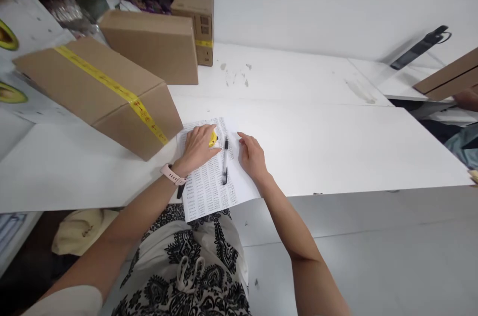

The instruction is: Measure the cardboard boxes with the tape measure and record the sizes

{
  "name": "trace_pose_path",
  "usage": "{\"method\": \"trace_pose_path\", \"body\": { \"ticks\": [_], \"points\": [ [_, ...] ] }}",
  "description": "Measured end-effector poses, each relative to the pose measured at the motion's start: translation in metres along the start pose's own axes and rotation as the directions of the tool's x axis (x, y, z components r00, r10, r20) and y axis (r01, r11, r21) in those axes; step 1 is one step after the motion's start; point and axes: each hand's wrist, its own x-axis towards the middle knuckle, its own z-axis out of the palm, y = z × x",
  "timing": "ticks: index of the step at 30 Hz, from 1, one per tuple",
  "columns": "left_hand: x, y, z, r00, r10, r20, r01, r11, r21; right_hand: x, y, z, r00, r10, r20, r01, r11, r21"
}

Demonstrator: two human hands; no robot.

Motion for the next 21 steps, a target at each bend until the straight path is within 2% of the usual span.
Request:
{"method": "trace_pose_path", "body": {
  "ticks": [2,4,7,9,11,14,16,18,19,21],
  "points": [
    [0.003,-0.005,0.0,0.996,-0.087,-0.015,0.087,0.996,-0.034,0.002,0.002,0.002,0.999,0.04,-0.012,-0.04,0.999,0.022],
    [0.006,-0.008,-0.001,0.992,-0.118,-0.036,0.114,0.988,-0.104,0.003,0.003,0.003,0.997,0.079,-0.012,-0.079,0.996,0.05],
    [-0.001,-0.005,-0.008,0.989,-0.119,-0.084,0.093,0.961,-0.262,0.002,-0.001,0.002,0.989,0.122,-0.079,-0.115,0.989,0.091],
    [-0.015,0.001,-0.018,0.985,-0.108,-0.134,0.048,0.92,-0.389,0.0,-0.011,-0.001,0.984,0.105,-0.143,-0.091,0.991,0.101],
    [-0.038,0.008,-0.031,0.98,-0.109,-0.168,0.002,0.845,-0.535,0.0,-0.028,-0.005,0.987,0.065,-0.147,-0.044,0.989,0.142],
    [-0.078,0.011,-0.057,0.986,-0.125,-0.107,0.0,0.651,-0.759,0.008,-0.067,-0.011,0.999,0.01,-0.033,0.0,0.956,0.294],
    [-0.104,0.006,-0.077,0.977,-0.182,-0.112,0.004,0.538,-0.843,0.018,-0.096,-0.013,0.998,-0.028,0.051,0.007,0.929,0.37],
    [-0.128,-0.006,-0.099,0.946,-0.271,-0.176,-0.037,0.451,-0.892,0.032,-0.122,-0.012,0.99,-0.061,0.124,0.007,0.919,0.395],
    [-0.139,-0.015,-0.109,0.918,-0.325,-0.226,-0.075,0.419,-0.905,0.039,-0.134,-0.008,0.986,-0.075,0.152,0.01,0.919,0.394],
    [-0.156,-0.036,-0.128,0.826,-0.453,-0.336,-0.164,0.378,-0.911,0.051,-0.154,0.006,0.979,-0.105,0.176,0.033,0.929,0.368]
  ]
}}
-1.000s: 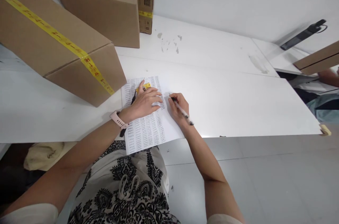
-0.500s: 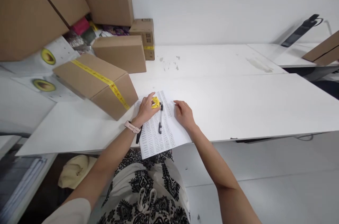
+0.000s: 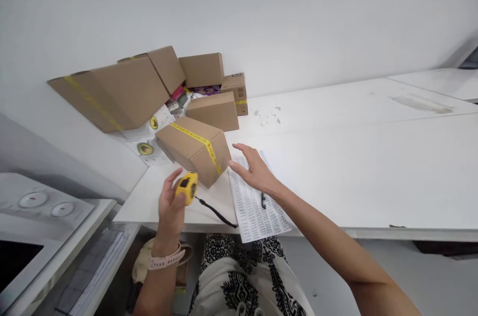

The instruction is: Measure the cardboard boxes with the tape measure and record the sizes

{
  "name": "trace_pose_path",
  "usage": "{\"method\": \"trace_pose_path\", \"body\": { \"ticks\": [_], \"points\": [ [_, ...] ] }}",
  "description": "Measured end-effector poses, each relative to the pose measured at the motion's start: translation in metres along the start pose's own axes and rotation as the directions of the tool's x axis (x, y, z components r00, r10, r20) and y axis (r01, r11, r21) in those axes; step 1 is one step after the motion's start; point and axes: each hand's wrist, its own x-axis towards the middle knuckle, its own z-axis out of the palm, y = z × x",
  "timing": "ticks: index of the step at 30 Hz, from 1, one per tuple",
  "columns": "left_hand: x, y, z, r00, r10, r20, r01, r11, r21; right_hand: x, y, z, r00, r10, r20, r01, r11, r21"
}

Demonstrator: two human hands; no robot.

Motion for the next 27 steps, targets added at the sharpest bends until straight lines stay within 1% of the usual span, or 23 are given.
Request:
{"method": "trace_pose_path", "body": {
  "ticks": [1,3,4,5,6,7,8,9,10,11,12,13,15,17,18,20,21,23,24,25,27],
  "points": [
    [0.003,0.003,-0.015,0.995,0.027,-0.098,-0.03,0.999,-0.027,0.008,-0.005,0.012,1.0,-0.018,0.002,0.018,0.999,-0.028],
    [0.014,0.006,-0.046,0.962,0.057,-0.266,-0.076,0.995,-0.061,0.022,-0.014,0.038,0.998,-0.056,-0.012,0.054,0.994,-0.095],
    [0.021,0.006,-0.061,0.945,0.056,-0.321,-0.084,0.994,-0.075,0.029,-0.017,0.052,0.997,-0.07,-0.027,0.067,0.991,-0.119],
    [0.031,0.005,-0.076,0.936,0.043,-0.349,-0.079,0.993,-0.09,0.036,-0.019,0.064,0.996,-0.078,-0.048,0.071,0.989,-0.126],
    [0.042,0.005,-0.09,0.936,0.012,-0.351,-0.054,0.992,-0.11,0.042,-0.02,0.075,0.995,-0.069,-0.078,0.06,0.992,-0.11],
    [0.053,0.006,-0.105,0.944,-0.038,-0.328,-0.005,0.991,-0.13,0.048,-0.02,0.083,0.992,-0.034,-0.12,0.026,0.997,-0.066],
    [0.066,0.006,-0.118,0.956,-0.109,-0.271,0.07,0.986,-0.149,0.053,-0.016,0.088,0.986,0.033,-0.166,-0.033,0.999,0.002],
    [0.078,0.007,-0.13,0.961,-0.186,-0.203,0.155,0.975,-0.157,0.057,-0.011,0.092,0.971,0.125,-0.203,-0.11,0.99,0.085],
    [0.089,0.008,-0.141,0.96,-0.246,-0.135,0.225,0.963,-0.149,0.06,-0.003,0.093,0.947,0.23,-0.225,-0.194,0.966,0.172],
    [0.1,0.009,-0.149,0.953,-0.294,-0.07,0.284,0.951,-0.121,0.062,0.006,0.093,0.919,0.327,-0.218,-0.272,0.93,0.247],
    [0.11,0.009,-0.156,0.942,-0.336,-0.017,0.334,0.939,-0.078,0.063,0.016,0.092,0.897,0.398,-0.195,-0.331,0.894,0.302],
    [0.119,0.008,-0.16,0.929,-0.37,0.02,0.37,0.929,-0.024,0.063,0.025,0.091,0.882,0.441,-0.167,-0.369,0.865,0.339],
    [0.134,0.004,-0.163,0.905,-0.421,0.059,0.415,0.906,0.086,0.06,0.041,0.088,0.874,0.468,-0.132,-0.396,0.842,0.367],
    [0.144,-0.002,-0.16,0.896,-0.435,0.085,0.42,0.895,0.15,0.055,0.045,0.087,0.895,0.414,-0.164,-0.346,0.879,0.327],
    [0.148,-0.006,-0.157,0.898,-0.427,0.108,0.409,0.899,0.159,0.052,0.043,0.087,0.915,0.35,-0.202,-0.292,0.918,0.268],
    [0.152,-0.013,-0.153,0.904,-0.394,0.164,0.372,0.916,0.149,0.047,0.031,0.09,0.952,0.152,-0.264,-0.136,0.988,0.078],
    [0.153,-0.016,-0.151,0.906,-0.375,0.194,0.354,0.925,0.137,0.045,0.023,0.093,0.962,0.039,-0.272,-0.051,0.998,-0.034],
    [0.152,-0.022,-0.15,0.91,-0.346,0.23,0.329,0.938,0.108,0.044,0.004,0.101,0.96,-0.147,-0.236,0.092,0.969,-0.231],
    [0.15,-0.025,-0.15,0.913,-0.337,0.23,0.324,0.941,0.094,0.045,-0.003,0.105,0.956,-0.212,-0.204,0.144,0.941,-0.305],
    [0.148,-0.027,-0.15,0.918,-0.332,0.218,0.322,0.943,0.083,0.047,-0.01,0.109,0.951,-0.258,-0.172,0.182,0.913,-0.366],
    [0.142,-0.028,-0.151,0.924,-0.334,0.188,0.325,0.943,0.074,0.054,-0.015,0.113,0.946,-0.302,-0.119,0.222,0.87,-0.441]
  ]
}}
